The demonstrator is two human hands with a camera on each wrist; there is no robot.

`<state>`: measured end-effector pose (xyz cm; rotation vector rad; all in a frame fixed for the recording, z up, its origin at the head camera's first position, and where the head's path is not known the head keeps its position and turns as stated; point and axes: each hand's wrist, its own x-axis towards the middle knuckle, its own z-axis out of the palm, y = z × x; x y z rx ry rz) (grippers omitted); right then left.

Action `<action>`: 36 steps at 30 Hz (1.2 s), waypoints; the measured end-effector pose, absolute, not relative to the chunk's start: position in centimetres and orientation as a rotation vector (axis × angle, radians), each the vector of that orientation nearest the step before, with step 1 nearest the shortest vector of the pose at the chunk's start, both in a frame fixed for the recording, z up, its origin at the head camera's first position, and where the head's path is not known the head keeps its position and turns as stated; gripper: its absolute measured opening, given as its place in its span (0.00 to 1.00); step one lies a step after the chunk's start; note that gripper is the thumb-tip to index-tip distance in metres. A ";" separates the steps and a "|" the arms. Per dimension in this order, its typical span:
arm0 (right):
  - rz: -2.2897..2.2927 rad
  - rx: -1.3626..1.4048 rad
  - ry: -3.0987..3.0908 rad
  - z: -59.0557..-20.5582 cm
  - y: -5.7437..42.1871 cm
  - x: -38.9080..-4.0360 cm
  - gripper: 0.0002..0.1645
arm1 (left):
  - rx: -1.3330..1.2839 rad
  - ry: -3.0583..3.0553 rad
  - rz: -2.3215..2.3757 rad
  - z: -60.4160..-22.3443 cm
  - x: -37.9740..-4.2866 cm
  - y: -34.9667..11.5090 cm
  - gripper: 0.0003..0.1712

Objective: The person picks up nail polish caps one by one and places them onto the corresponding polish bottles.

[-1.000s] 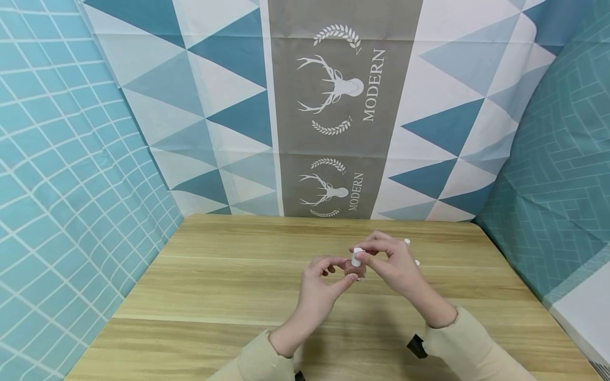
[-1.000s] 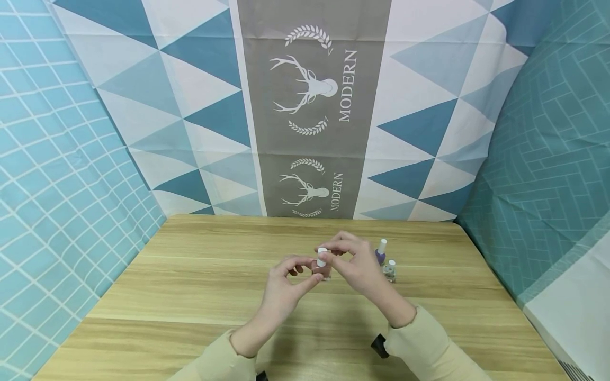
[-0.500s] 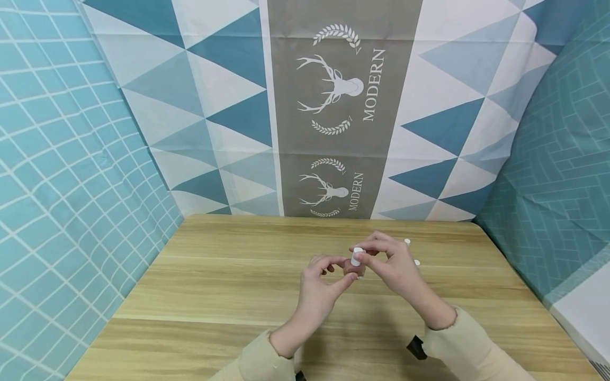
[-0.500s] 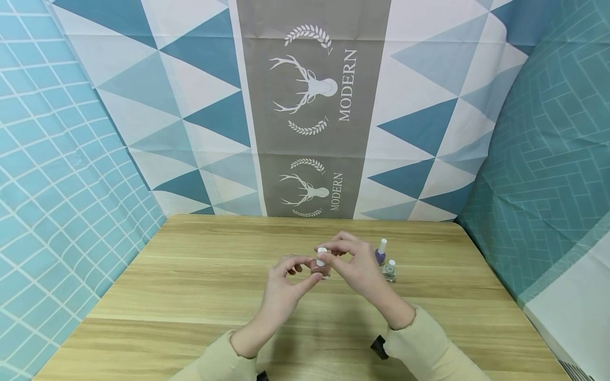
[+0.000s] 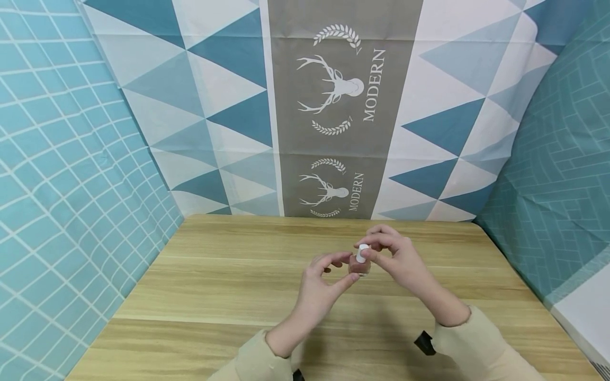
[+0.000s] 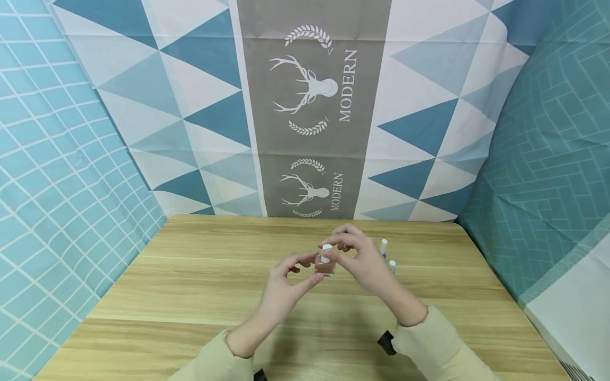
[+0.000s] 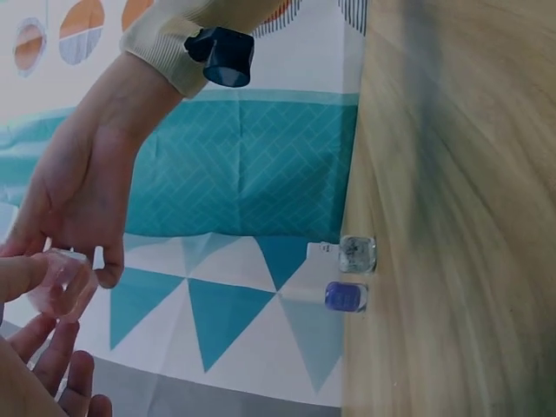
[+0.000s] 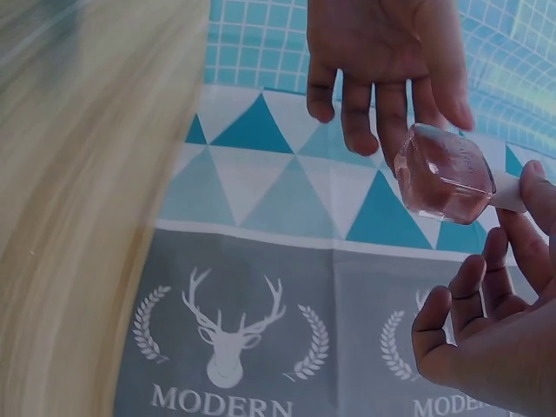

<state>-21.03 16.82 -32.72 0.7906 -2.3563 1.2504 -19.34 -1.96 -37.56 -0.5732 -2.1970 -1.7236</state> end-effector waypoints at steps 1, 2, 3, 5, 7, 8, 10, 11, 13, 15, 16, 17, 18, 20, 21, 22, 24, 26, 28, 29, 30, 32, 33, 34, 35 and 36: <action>1.249 0.782 -2.356 -32.5 17.0 -21.0 0.09 | -0.587 -2.200 -1.724 -37.5 -19.3 -2.1 0.20; 1.250 0.773 -2.356 -32.3 17.2 -21.1 0.09 | -0.603 -2.200 -1.724 -37.4 -19.4 -2.2 0.20; 1.248 0.764 -2.356 -32.1 17.4 -21.1 0.09 | -0.616 -2.200 -1.721 -37.2 -19.4 -2.3 0.21; 1.238 0.742 -2.360 -31.7 17.9 -21.1 0.09 | -0.637 -2.204 -1.696 -36.9 -19.4 -2.6 0.22; 1.231 0.722 -2.365 -31.3 18.5 -21.2 0.09 | -0.650 -2.211 -1.670 -36.6 -19.5 -3.0 0.22; 1.229 0.706 -2.374 -31.2 18.8 -21.2 0.09 | -0.654 -2.212 -1.663 -36.5 -19.5 -3.2 0.22; 1.230 0.682 -2.392 -30.8 19.4 -21.2 0.09 | -0.660 -2.214 -1.647 -36.1 -19.6 -3.6 0.22; 1.236 0.671 -2.401 -30.7 19.8 -21.2 0.09 | -0.662 -2.213 -1.643 -36.0 -19.6 -3.9 0.22; 1.249 0.646 -2.420 -30.4 20.5 -21.2 0.10 | -0.660 -2.220 -1.627 -35.7 -19.7 -4.4 0.23; 1.271 0.627 -2.429 -30.2 21.2 -21.3 0.10 | -0.658 -2.228 -1.586 -35.6 -19.9 -4.9 0.23; 1.279 0.615 -2.431 -30.1 21.5 -21.3 0.10 | -0.657 -2.231 -1.562 -35.5 -20.0 -5.2 0.23; 1.281 0.602 -2.432 -30.0 21.8 -21.4 0.11 | -0.658 -2.231 -1.532 -35.5 -20.1 -5.5 0.23; 1.285 0.590 -2.433 -30.0 22.2 -21.5 0.11 | -0.659 -2.231 -1.503 -35.5 -20.2 -5.7 0.23; 1.290 0.566 -2.429 -30.0 22.8 -21.7 0.11 | -0.661 -2.224 -1.451 -35.5 -20.5 -6.3 0.23; 1.291 0.554 -2.428 -30.0 23.1 -21.8 0.11 | -0.661 -2.223 -1.427 -35.6 -20.6 -6.6 0.23; 1.290 0.541 -2.427 -30.0 23.4 -21.9 0.11 | -0.661 -2.220 -1.405 -35.7 -20.7 -6.9 0.23; 1.301 0.524 -2.418 -30.1 24.0 -22.0 0.12 | -0.659 -2.222 -1.361 -35.9 -21.0 -7.4 0.23; 1.304 0.507 -2.413 -30.3 24.5 -22.1 0.13 | -0.652 -2.229 -1.312 -36.2 -21.2 -8.0 0.24; 1.305 0.493 -2.408 -30.5 25.1 -22.2 0.13 | -0.648 -2.233 -1.268 -36.5 -21.5 -8.6 0.24; 1.305 0.484 -2.408 -30.6 25.4 -22.2 0.14 | -0.646 -2.234 -1.250 -36.7 -21.7 -8.9 0.24; 1.301 0.472 -2.409 -30.7 25.6 -22.3 0.14 | -0.647 -2.234 -1.227 -36.9 -21.8 -9.2 0.24; 1.290 0.449 -2.408 -31.0 26.2 -22.4 0.14 | -0.640 -2.237 -1.190 -37.3 -22.1 -9.7 0.25; 1.287 0.432 -2.410 -31.2 26.5 -22.5 0.14 | -0.639 -2.238 -1.170 -37.5 -22.2 -9.9 0.25; 1.280 0.415 -2.415 -31.4 26.7 -22.6 0.15 | -0.638 -2.240 -1.151 -37.6 -22.3 -10.2 0.25; 1.271 0.395 -2.420 -31.5 27.0 -22.6 0.15 | -0.637 -2.241 -1.132 -37.8 -22.4 -10.4 0.25; 1.257 0.374 -2.426 -31.7 27.3 -22.7 0.16 | -0.637 -2.242 -1.109 -37.9 -22.5 -10.6 0.26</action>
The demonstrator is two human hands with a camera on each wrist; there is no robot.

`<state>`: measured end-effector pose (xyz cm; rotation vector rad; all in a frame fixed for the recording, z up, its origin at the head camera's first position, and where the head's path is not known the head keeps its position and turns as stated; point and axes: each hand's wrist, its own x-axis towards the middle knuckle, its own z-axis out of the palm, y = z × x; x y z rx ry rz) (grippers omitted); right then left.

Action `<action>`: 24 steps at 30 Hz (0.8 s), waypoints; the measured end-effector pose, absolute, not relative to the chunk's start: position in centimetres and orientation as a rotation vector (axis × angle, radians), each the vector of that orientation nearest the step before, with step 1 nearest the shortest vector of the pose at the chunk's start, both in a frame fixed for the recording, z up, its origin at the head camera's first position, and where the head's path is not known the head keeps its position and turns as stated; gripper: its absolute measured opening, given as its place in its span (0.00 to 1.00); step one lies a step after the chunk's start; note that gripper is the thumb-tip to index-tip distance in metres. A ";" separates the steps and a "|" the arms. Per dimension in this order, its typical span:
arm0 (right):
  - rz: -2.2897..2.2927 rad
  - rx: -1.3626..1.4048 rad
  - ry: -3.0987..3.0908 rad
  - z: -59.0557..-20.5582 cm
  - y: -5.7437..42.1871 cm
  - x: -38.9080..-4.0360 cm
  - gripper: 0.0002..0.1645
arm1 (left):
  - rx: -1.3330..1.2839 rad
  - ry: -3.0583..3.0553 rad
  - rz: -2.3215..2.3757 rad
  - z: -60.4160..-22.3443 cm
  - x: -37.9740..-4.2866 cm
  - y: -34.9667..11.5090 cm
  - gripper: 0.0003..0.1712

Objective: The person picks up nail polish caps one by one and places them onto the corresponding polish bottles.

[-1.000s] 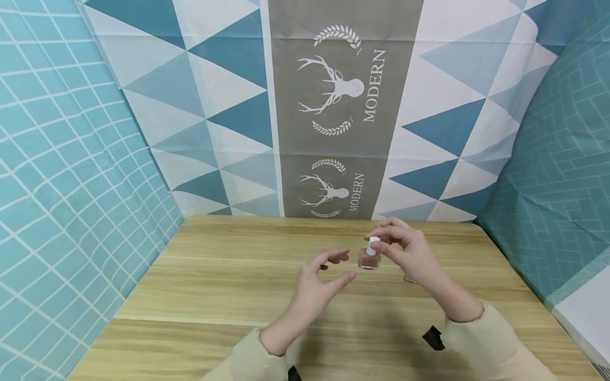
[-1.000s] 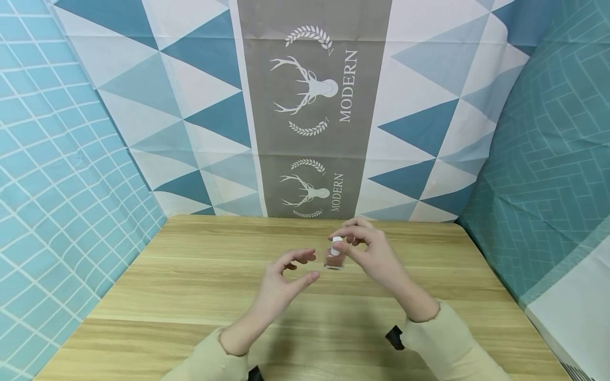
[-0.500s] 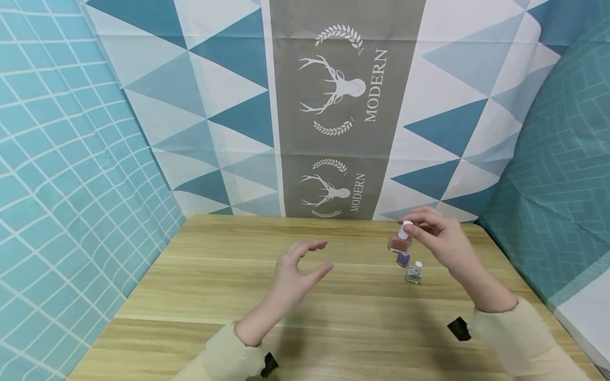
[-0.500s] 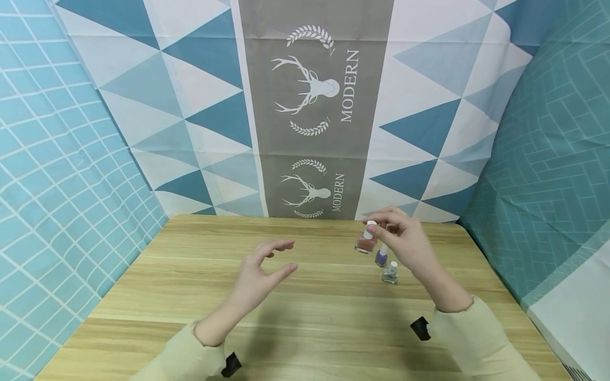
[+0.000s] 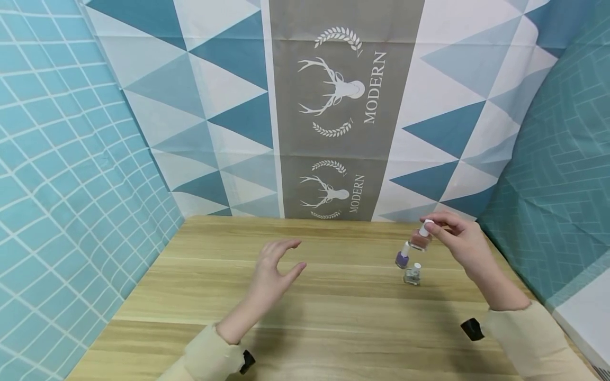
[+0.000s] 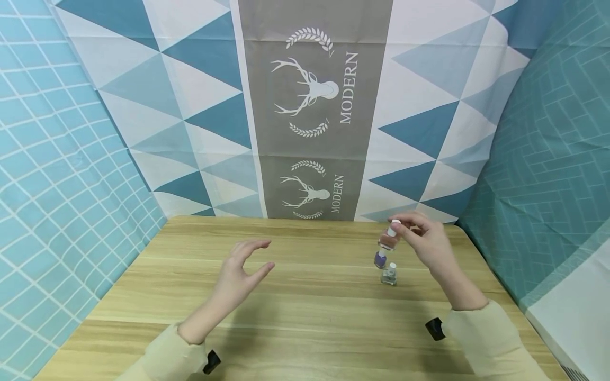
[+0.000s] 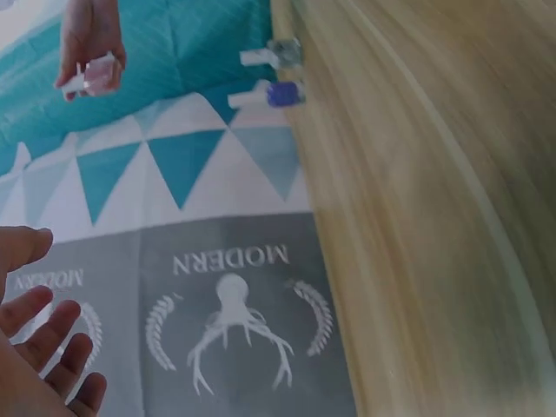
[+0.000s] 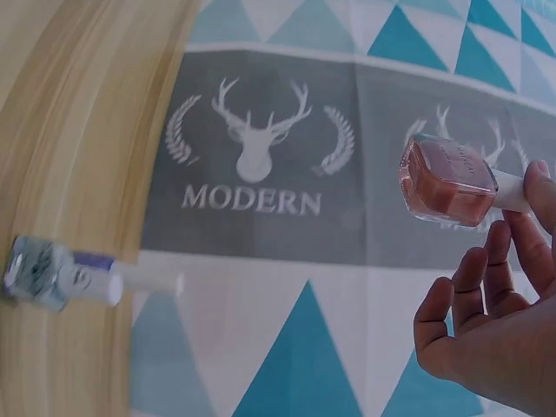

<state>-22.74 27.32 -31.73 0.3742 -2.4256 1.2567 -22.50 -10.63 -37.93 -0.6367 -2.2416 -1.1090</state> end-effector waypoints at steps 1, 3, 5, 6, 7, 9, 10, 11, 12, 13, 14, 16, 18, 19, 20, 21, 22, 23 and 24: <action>1.244 0.350 -2.436 -31.9 27.6 -22.8 0.16 | -0.636 -2.244 -1.087 -38.1 -22.6 -10.8 0.26; 1.215 0.296 -2.464 -32.3 28.1 -23.0 0.18 | -0.640 -2.242 -1.037 -38.4 -22.8 -11.2 0.26; 1.193 0.249 -2.484 -32.7 28.6 -23.1 0.20 | -0.643 -2.234 -0.982 -38.7 -23.1 -11.6 0.26; 1.187 0.227 -2.492 -32.9 28.8 -23.2 0.21 | -0.642 -2.230 -0.955 -38.9 -23.2 -11.8 0.26; 1.185 0.209 -2.498 -33.2 29.0 -23.3 0.22 | -0.641 -2.229 -0.932 -39.1 -23.3 -11.9 0.26; 1.189 0.185 -2.493 -33.6 29.4 -23.4 0.23 | -0.637 -2.228 -0.893 -39.5 -23.6 -12.2 0.27; 1.193 0.174 -2.490 -33.9 29.6 -23.5 0.23 | -0.633 -2.231 -0.875 -39.8 -23.7 -12.4 0.27; 1.196 0.168 -2.483 -34.2 29.8 -23.7 0.23 | -0.628 -2.234 -0.862 -40.0 -23.8 -12.6 0.27; 1.199 0.164 -2.477 -34.6 30.0 -23.8 0.24 | -0.626 -2.235 -0.851 -40.2 -23.9 -12.7 0.27; 1.200 0.158 -2.471 -34.9 30.1 -23.9 0.24 | -0.626 -2.237 -0.841 -40.4 -24.0 -12.8 0.27; 1.203 0.154 -2.462 -35.2 30.3 -24.1 0.24 | -0.627 -2.237 -0.826 -40.6 -24.1 -13.0 0.27; 1.208 0.141 -2.446 -35.9 30.7 -24.4 0.24 | -0.633 -2.235 -0.793 -41.0 -24.3 -13.2 0.28; 1.217 0.127 -2.433 -36.6 31.1 -24.8 0.24 | -0.645 -2.230 -0.753 -41.4 -24.5 -13.5 0.28; 1.224 0.119 -2.425 -37.0 31.3 -25.0 0.23 | -0.651 -2.225 -0.730 -41.6 -24.6 -13.6 0.29; 1.232 0.110 -2.418 -37.3 31.5 -25.1 0.23 | -0.657 -2.222 -0.708 -41.7 -24.6 -13.7 0.29; 1.241 0.097 -2.416 -37.6 31.6 -25.3 0.23 | -0.664 -2.218 -0.688 -41.8 -24.7 -13.8 0.29; 1.247 0.081 -2.416 -37.9 31.8 -25.5 0.24 | -0.670 -2.217 -0.669 -41.9 -24.8 -13.9 0.29; 1.252 0.063 -2.420 -38.2 32.0 -25.6 0.25 | -0.676 -2.215 -0.650 -42.1 -24.9 -14.0 0.28; 1.257 0.043 -2.424 -38.5 32.1 -25.8 0.25 | -0.681 -2.217 -0.632 -42.2 -25.0 -14.1 0.28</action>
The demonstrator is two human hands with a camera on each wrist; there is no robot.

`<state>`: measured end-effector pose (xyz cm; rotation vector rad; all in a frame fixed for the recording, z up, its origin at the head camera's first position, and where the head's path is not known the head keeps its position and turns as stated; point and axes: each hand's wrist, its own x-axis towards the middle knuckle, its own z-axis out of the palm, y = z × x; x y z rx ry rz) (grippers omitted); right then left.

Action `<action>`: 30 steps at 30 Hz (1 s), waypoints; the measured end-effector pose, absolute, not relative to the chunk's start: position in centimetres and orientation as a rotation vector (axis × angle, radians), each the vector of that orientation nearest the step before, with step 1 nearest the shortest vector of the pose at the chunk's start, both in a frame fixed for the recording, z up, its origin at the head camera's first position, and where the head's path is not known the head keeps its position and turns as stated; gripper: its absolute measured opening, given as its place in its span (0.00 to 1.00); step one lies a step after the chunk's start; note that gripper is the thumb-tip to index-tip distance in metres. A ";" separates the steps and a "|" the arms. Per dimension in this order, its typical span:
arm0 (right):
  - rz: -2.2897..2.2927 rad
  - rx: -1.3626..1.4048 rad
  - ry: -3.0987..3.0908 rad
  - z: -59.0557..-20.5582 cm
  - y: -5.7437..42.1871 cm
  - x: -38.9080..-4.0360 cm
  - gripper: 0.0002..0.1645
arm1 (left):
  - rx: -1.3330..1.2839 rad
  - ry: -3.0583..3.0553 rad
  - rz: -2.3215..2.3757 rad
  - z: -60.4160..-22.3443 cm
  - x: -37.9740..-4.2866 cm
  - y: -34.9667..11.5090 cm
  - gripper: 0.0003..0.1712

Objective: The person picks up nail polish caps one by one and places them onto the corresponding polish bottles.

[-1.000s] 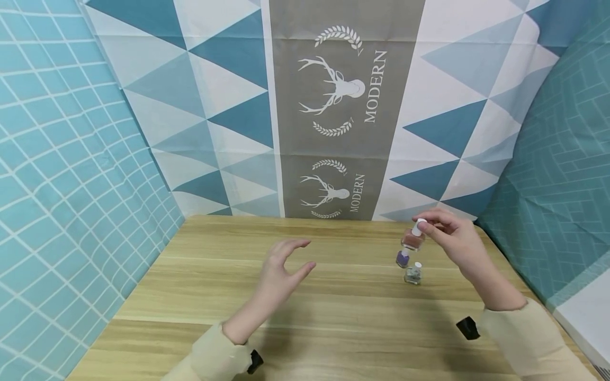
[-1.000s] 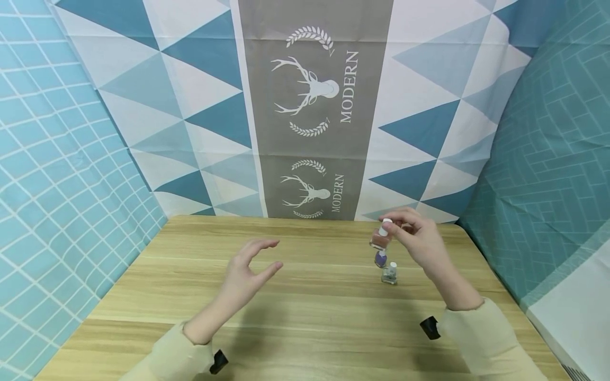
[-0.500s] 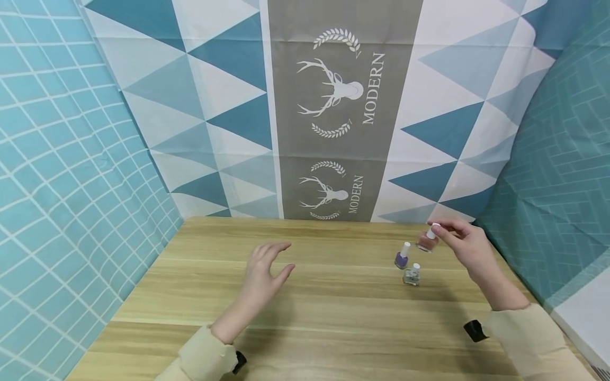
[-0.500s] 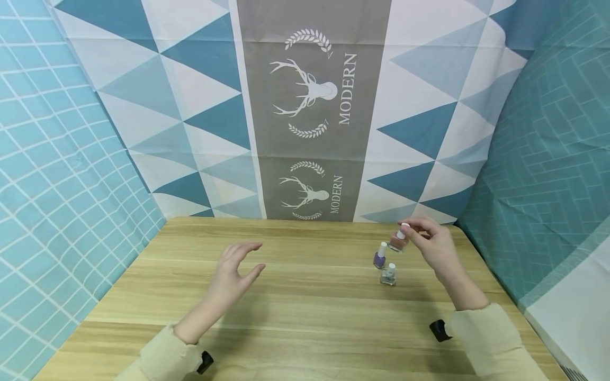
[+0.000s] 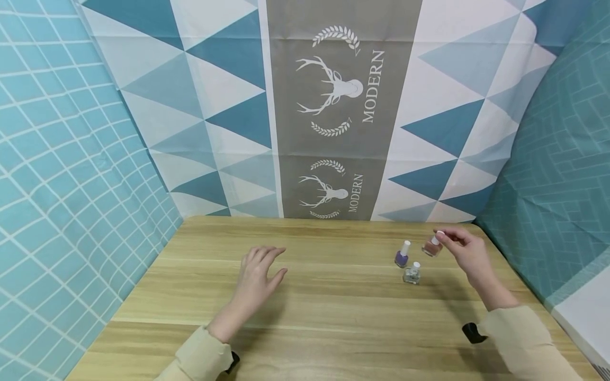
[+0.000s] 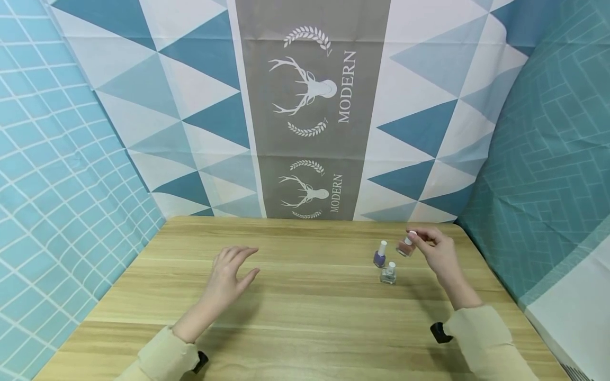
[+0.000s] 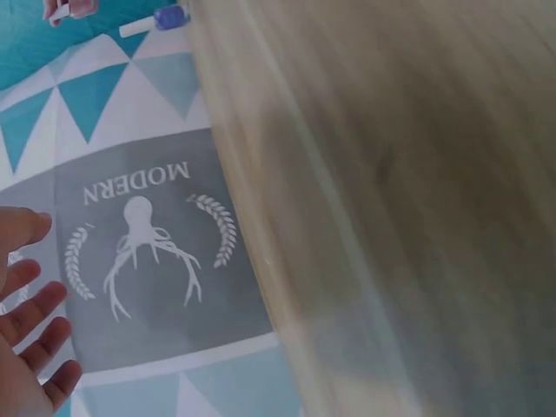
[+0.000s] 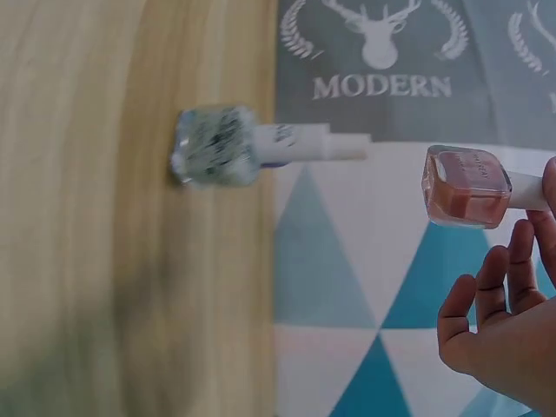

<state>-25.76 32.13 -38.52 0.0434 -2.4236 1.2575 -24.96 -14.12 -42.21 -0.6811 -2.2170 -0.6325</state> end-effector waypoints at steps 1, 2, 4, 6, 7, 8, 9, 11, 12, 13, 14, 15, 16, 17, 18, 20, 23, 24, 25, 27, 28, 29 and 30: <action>1.267 0.023 -2.429 -38.8 32.3 -25.9 0.26 | -0.687 -2.221 -0.621 -42.3 -25.0 -14.2 0.28; 1.277 0.000 -2.437 -39.1 32.4 -26.0 0.27 | -0.691 -2.230 -0.607 -42.4 -25.0 -14.3 0.28; 1.285 -0.046 -2.455 -39.7 32.6 -26.2 0.29 | -0.700 -2.250 -0.581 -42.7 -25.1 -14.6 0.27; 1.297 -0.080 -2.475 -40.2 32.7 -26.3 0.31 | -0.707 -2.277 -0.555 -42.9 -25.2 -14.8 0.26; 1.299 -0.096 -2.482 -40.5 32.8 -26.4 0.31 | -0.710 -2.290 -0.542 -43.0 -25.2 -14.9 0.26; 1.288 -0.108 -2.489 -40.8 32.8 -26.5 0.31 | -0.713 -2.305 -0.529 -43.1 -25.2 -15.0 0.26; 1.280 -0.115 -2.494 -41.0 32.9 -26.6 0.31 | -0.717 -2.317 -0.519 -43.2 -25.2 -15.1 0.25; 1.258 -0.112 -2.501 -41.6 33.0 -26.7 0.30 | -0.719 -2.347 -0.503 -43.4 -25.2 -15.2 0.25; 1.249 -0.113 -2.499 -41.8 33.0 -26.8 0.29 | -0.720 -2.362 -0.498 -43.4 -25.2 -15.3 0.25; 1.247 -0.114 -2.500 -42.1 33.1 -26.9 0.29 | -0.720 -2.377 -0.493 -43.5 -25.2 -15.3 0.24; 1.242 -0.115 -2.504 -42.4 33.1 -27.0 0.29 | -0.718 -2.392 -0.490 -43.5 -25.1 -15.4 0.24; 1.249 -0.118 -2.505 -42.6 33.1 -27.1 0.29 | -0.716 -2.403 -0.487 -43.5 -25.1 -15.4 0.24; 1.245 -0.125 -2.511 -42.9 33.2 -27.2 0.29 | -0.713 -2.416 -0.485 -43.5 -25.1 -15.5 0.24; 1.254 -0.132 -2.514 -43.1 33.2 -27.4 0.29 | -0.711 -2.425 -0.484 -43.6 -25.1 -15.5 0.24; 1.258 -0.140 -2.517 -43.4 33.3 -27.5 0.29 | -0.710 -2.430 -0.484 -43.6 -25.1 -15.5 0.24; 1.255 -0.150 -2.531 -43.8 33.3 -27.8 0.30 | -0.710 -2.437 -0.485 -43.6 -25.1 -15.6 0.23; 1.261 -0.163 -2.559 -44.5 33.4 -28.1 0.30 | -0.718 -2.440 -0.483 -43.8 -25.1 -15.7 0.23; 1.263 -0.168 -2.571 -44.6 33.4 -28.2 0.30 | -0.722 -2.440 -0.480 -43.8 -25.1 -15.7 0.23; 1.264 -0.174 -2.583 -44.8 33.4 -28.3 0.31 | -0.727 -2.439 -0.475 -43.8 -25.1 -15.7 0.23; 1.276 -0.180 -2.598 -45.1 33.4 -28.4 0.31 | -0.733 -2.442 -0.466 -43.9 -25.1 -15.8 0.24; 1.276 -0.174 -2.604 -45.2 33.4 -28.4 0.30 | -0.735 -2.443 -0.462 -43.9 -25.1 -15.8 0.24; 1.278 -0.169 -2.608 -45.3 33.4 -28.4 0.30 | -0.735 -2.445 -0.459 -44.0 -25.1 -15.8 0.24; 1.279 -0.169 -2.614 -45.4 33.5 -28.4 0.30 | -0.737 -2.447 -0.457 -44.0 -25.1 -15.8 0.24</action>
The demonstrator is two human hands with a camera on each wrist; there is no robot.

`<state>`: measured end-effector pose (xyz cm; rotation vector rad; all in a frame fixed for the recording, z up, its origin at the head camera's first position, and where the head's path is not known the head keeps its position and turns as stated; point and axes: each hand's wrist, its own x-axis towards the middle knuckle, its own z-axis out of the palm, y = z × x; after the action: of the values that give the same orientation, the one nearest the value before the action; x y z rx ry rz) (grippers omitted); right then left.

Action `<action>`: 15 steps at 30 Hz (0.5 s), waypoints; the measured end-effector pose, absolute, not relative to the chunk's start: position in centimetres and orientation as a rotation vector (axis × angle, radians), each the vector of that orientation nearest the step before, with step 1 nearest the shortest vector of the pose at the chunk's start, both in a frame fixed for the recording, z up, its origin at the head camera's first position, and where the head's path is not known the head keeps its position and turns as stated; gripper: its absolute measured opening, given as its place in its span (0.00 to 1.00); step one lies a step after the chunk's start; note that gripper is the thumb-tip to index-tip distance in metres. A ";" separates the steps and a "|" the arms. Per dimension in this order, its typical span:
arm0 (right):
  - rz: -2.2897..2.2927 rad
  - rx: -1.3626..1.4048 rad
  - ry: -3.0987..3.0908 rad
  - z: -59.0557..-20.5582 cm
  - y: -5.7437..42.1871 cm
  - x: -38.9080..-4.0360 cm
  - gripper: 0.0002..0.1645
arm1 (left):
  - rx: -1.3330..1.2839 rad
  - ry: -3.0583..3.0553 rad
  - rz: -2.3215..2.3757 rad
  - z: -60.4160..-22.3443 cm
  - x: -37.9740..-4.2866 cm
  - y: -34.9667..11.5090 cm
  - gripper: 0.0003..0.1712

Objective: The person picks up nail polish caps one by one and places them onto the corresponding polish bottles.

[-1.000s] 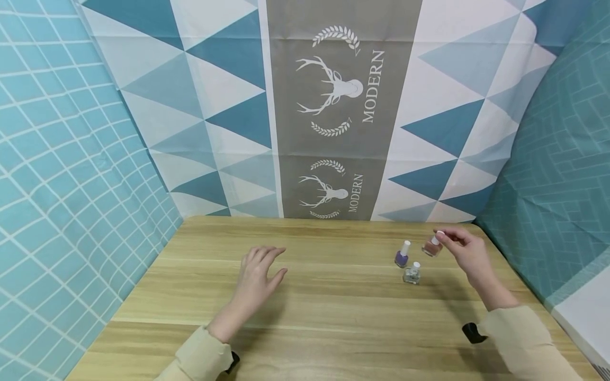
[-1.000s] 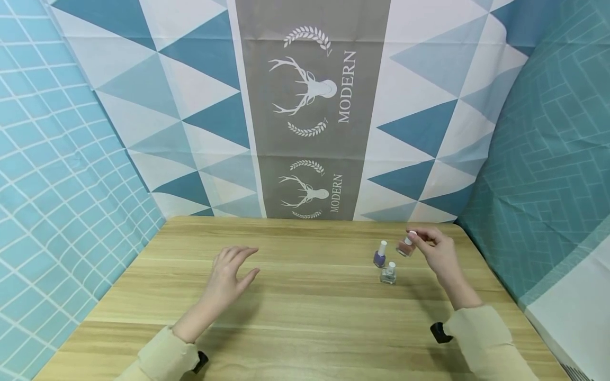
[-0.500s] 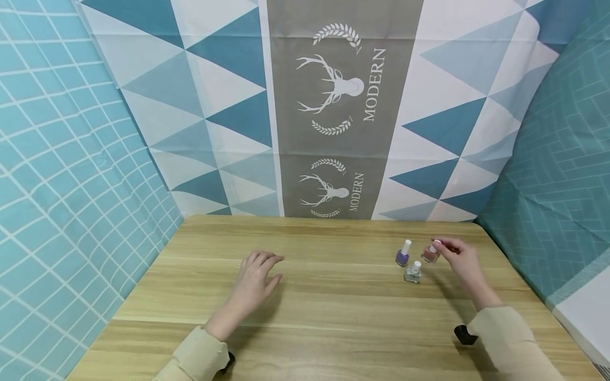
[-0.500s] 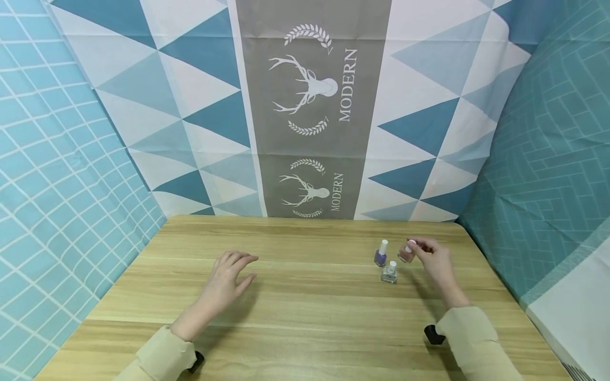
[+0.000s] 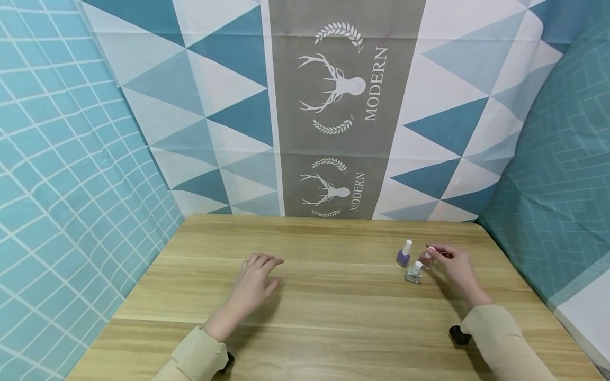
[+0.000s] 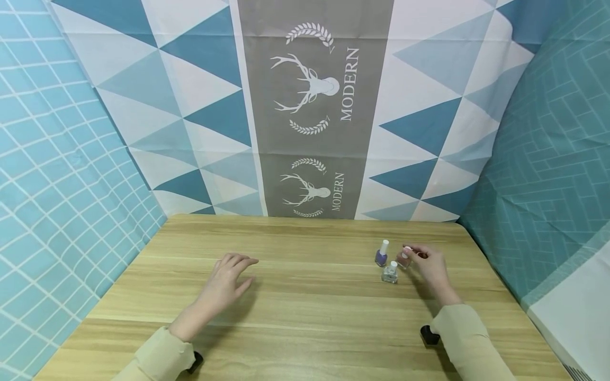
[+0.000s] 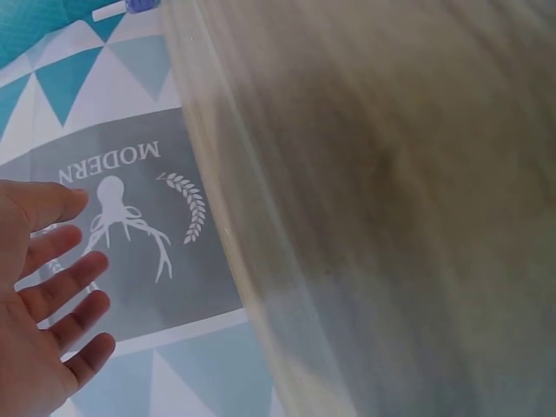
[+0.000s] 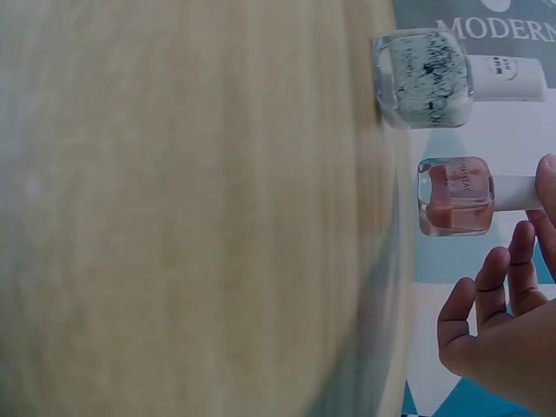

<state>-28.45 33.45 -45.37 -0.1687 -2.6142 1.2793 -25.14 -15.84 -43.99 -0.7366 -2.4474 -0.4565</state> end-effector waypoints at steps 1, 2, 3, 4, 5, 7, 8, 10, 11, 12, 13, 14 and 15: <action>1.276 -0.165 -2.618 -45.5 33.5 -28.4 0.29 | -0.736 -2.452 -0.455 -44.0 -25.1 -15.8 0.24; 1.276 -0.160 -2.621 -45.5 33.5 -28.4 0.29 | -0.734 -2.459 -0.453 -44.0 -25.1 -15.9 0.24; 1.283 -0.159 -2.625 -45.6 33.6 -28.5 0.29 | -0.733 -2.467 -0.451 -43.9 -25.1 -15.9 0.24; 1.294 -0.159 -2.628 -45.7 33.6 -28.5 0.30 | -0.730 -2.476 -0.449 -43.9 -25.0 -15.9 0.24; 1.305 -0.162 -2.630 -45.7 33.6 -28.5 0.30 | -0.727 -2.487 -0.448 -43.8 -25.0 -15.9 0.24; 1.325 -0.162 -2.627 -45.9 33.7 -28.5 0.31 | -0.722 -2.508 -0.447 -43.7 -24.9 -15.9 0.24; 1.337 -0.161 -2.625 -46.0 33.7 -28.5 0.31 | -0.720 -2.516 -0.444 -43.6 -24.8 -15.9 0.24; 1.344 -0.152 -2.621 -46.1 33.8 -28.4 0.31 | -0.716 -2.527 -0.444 -43.5 -24.7 -15.9 0.24; 1.338 -0.146 -2.621 -46.1 33.9 -28.4 0.31 | -0.716 -2.527 -0.445 -43.5 -24.7 -15.9 0.24; 1.336 -0.141 -2.619 -46.2 33.9 -28.4 0.31 | -0.716 -2.527 -0.447 -43.5 -24.7 -15.9 0.24; 1.339 -0.140 -2.621 -46.2 33.9 -28.3 0.31 | -0.716 -2.525 -0.447 -43.5 -24.7 -15.9 0.24; 1.340 -0.139 -2.623 -46.2 34.0 -28.3 0.32 | -0.717 -2.521 -0.449 -43.5 -24.7 -15.9 0.24; 1.340 -0.138 -2.627 -46.2 34.0 -28.3 0.32 | -0.717 -2.520 -0.452 -43.5 -24.7 -15.9 0.25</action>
<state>-28.31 34.03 -46.23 -0.1383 -2.6272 1.3404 -24.75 -15.85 -43.54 -0.7174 -2.5196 -0.4515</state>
